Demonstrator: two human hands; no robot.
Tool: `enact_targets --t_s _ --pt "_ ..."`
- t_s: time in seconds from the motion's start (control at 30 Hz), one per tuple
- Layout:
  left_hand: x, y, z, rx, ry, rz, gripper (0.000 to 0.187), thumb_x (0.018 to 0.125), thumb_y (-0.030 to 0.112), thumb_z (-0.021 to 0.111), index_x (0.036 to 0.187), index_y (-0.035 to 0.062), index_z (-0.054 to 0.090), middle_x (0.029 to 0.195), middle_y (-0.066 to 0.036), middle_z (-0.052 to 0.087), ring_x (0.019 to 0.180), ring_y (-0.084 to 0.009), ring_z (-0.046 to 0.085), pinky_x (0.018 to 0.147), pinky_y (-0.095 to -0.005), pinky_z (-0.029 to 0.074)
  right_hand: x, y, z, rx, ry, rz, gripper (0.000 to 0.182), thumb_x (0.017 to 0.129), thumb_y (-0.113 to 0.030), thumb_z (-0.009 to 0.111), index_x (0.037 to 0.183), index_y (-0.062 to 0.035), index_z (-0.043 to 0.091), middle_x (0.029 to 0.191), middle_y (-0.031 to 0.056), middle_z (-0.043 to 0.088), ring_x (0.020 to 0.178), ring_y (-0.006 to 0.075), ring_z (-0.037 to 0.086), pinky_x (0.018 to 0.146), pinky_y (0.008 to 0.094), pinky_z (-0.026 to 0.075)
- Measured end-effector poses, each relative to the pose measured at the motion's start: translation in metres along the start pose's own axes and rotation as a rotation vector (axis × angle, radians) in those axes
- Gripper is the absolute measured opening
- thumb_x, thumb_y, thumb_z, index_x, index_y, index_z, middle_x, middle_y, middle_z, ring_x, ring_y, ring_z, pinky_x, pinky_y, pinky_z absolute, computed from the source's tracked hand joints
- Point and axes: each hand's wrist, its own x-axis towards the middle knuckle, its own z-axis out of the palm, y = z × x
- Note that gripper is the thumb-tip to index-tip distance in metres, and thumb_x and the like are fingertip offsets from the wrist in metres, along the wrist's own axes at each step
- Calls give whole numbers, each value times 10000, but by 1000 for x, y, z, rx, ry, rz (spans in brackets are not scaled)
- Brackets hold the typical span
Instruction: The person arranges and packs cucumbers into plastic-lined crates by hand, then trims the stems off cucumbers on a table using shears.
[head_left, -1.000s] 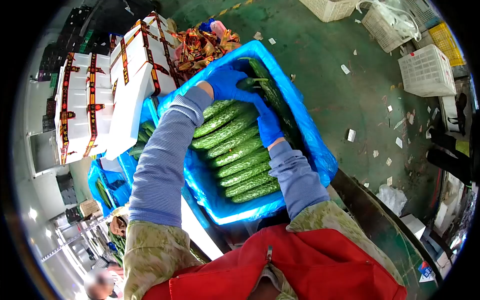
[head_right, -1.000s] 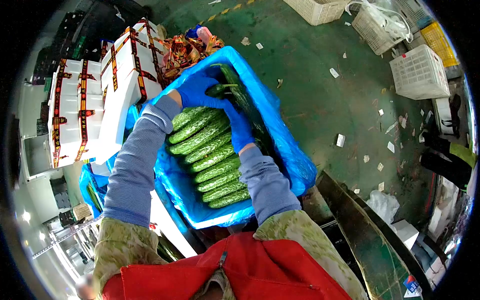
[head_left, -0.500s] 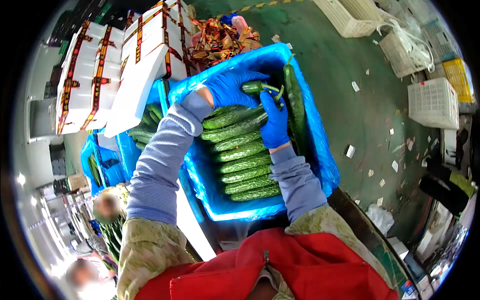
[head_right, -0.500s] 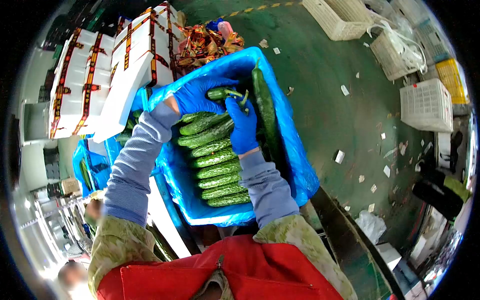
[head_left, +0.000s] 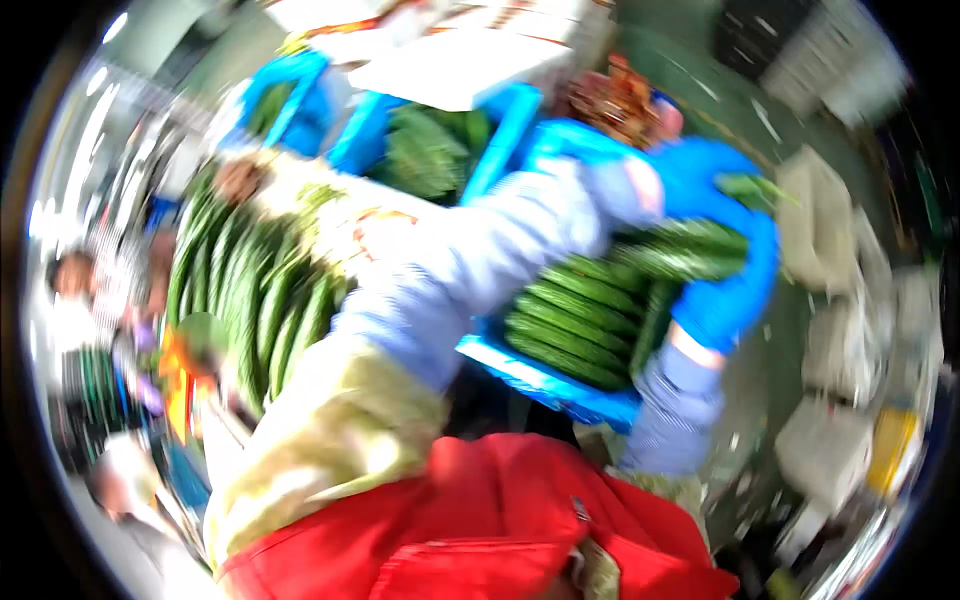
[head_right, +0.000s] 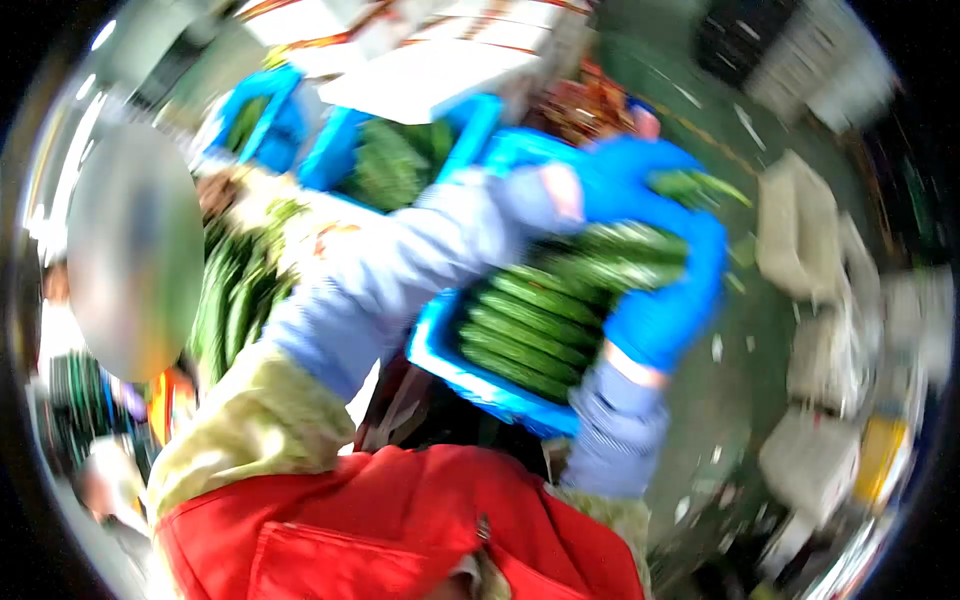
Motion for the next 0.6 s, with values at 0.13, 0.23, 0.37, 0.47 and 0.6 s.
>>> enact_targets --t_s 0.13,0.23,0.37,0.47,0.6 --pt "-1 27 11 -58 207 130 636 648 573 736 1058 91 669 1044 -165 651 991 -350 610 854 -409 485 -21 -35 13 -160 -87 -103 371 941 -291 503 1169 -5 565 1120 120 595 1008 212 581 866 346 482" --pt "-27 67 -20 -61 262 132 572 655 508 761 1021 79 666 955 -164 664 912 -346 635 792 -400 504 -56 -55 50 -250 -41 -191 413 947 -299 500 1234 -5 529 1213 151 542 1080 261 554 972 385 433" --pt "-71 118 -69 103 395 160 537 656 487 766 997 82 676 909 -160 672 863 -334 648 751 -390 514 -97 -73 98 -169 -218 -94 445 943 -347 501 1206 11 530 1189 148 553 1086 250 547 966 365 428" --pt "-125 167 -125 300 509 79 603 634 574 732 1011 106 689 917 -160 675 869 -355 645 781 -403 516 -115 -71 146 -27 -447 94 419 948 -384 477 1132 -20 573 1115 127 597 1017 236 580 929 365 452" --pt "-206 224 -185 518 658 -101 466 739 510 685 962 102 711 913 -159 687 819 -330 661 768 -396 525 -166 -37 218 160 -765 201 376 945 -362 480 1075 -44 632 1027 107 661 955 221 621 895 368 476"
